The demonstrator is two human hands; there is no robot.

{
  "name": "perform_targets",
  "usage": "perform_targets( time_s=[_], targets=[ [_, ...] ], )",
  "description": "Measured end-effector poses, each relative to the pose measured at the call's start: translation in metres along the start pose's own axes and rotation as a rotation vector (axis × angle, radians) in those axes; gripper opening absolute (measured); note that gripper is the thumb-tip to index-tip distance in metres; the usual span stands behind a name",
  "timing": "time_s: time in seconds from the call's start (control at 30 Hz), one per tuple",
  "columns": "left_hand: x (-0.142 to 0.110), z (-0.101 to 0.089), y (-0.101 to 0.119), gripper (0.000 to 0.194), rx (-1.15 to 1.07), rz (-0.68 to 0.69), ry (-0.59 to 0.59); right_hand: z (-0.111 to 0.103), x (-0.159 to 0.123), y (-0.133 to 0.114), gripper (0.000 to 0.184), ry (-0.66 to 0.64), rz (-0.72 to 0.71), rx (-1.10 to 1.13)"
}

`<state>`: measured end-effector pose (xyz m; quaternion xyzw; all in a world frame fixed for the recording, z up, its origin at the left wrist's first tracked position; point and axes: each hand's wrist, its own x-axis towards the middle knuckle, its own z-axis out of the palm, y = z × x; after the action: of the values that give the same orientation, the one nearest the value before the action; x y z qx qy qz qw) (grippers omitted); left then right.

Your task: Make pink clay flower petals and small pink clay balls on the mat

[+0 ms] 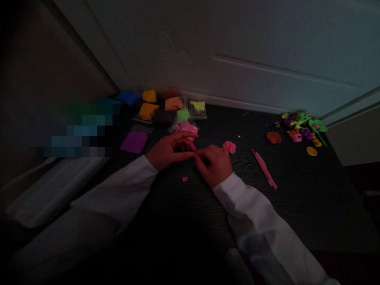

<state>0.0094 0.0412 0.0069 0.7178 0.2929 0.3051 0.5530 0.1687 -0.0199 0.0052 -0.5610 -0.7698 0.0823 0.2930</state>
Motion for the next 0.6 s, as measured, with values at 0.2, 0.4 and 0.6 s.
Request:
perform_targets(
  time_s=[0.2, 0.4, 0.6],
  targets=[
    [-0.0001, -0.0005, 0.0008, 0.045, 0.008, -0.015, 0.002, -0.0005, 0.0002, -0.0006, 0.014, -0.005, 0.01, -0.002],
    [0.0001, -0.0006, 0.001, 0.044, -0.026, -0.025, 0.007, -0.001, 0.0008, -0.0011, 0.014, -0.008, 0.01, 0.006],
    [0.0003, -0.0007, -0.0005, 0.05, -0.043, -0.02, 0.024, -0.0008, 0.0006, -0.0013, 0.012, 0.032, 0.025, 0.042]
  ],
)
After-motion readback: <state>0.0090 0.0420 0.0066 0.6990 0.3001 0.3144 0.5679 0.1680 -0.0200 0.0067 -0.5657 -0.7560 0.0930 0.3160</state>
